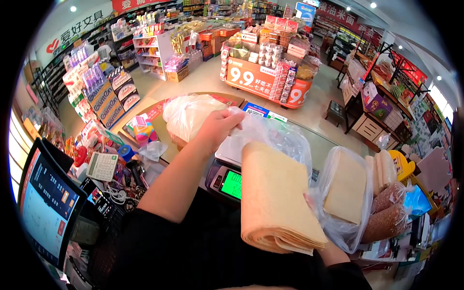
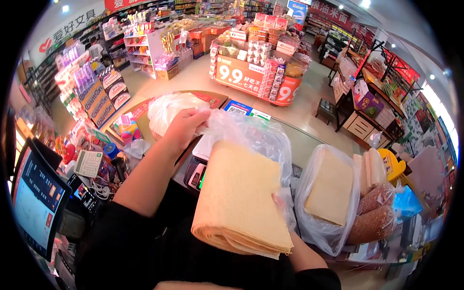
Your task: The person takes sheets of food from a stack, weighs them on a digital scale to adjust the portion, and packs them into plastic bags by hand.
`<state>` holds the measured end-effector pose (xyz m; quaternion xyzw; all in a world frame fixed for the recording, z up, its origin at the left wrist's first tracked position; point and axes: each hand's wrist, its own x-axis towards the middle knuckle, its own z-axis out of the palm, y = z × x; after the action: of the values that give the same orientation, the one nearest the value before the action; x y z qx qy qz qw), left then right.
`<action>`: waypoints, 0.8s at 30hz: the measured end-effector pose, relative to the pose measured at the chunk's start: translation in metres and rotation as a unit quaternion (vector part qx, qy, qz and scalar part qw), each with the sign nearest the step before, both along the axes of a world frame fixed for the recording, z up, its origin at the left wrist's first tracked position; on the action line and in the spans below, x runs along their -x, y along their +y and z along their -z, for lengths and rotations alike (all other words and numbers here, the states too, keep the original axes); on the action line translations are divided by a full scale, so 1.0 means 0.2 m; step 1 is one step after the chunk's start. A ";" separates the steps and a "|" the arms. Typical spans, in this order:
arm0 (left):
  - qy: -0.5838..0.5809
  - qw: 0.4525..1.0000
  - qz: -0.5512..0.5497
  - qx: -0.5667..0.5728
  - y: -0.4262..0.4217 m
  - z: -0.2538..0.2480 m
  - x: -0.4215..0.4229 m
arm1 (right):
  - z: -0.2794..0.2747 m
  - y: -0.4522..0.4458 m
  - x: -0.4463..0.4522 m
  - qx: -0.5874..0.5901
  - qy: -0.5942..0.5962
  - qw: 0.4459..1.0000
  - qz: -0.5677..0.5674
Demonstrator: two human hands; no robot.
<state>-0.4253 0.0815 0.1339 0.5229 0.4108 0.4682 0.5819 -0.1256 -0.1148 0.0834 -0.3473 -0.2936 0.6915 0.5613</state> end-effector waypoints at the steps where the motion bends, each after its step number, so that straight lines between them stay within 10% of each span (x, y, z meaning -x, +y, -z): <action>1: -0.048 0.999 -0.003 -0.016 0.01 0.03 0.00 | 0.01 0.00 0.00 0.002 0.005 1.000 -0.001; 6: -0.251 0.968 -0.007 0.007 -0.05 0.00 -0.04 | 0.01 -0.02 -0.06 0.008 0.017 1.000 -0.002; 17: 0.066 0.955 0.095 -0.273 -0.38 -0.22 -0.19 | 0.23 0.07 -0.06 0.021 -0.101 0.995 -0.011; 20: 0.101 0.945 0.075 -0.301 -0.48 -0.27 -0.13 | -0.03 0.07 0.02 0.134 0.240 0.959 -0.062; 24: 0.267 0.929 0.045 -0.251 -0.46 -0.20 -0.05 | 0.04 0.13 -0.03 0.074 0.262 0.950 -0.153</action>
<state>-0.4156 -0.0113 0.1730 0.7754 0.3965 0.3725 0.3206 -0.1203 -0.0881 0.0755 -0.1457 -0.1337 0.8553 0.4790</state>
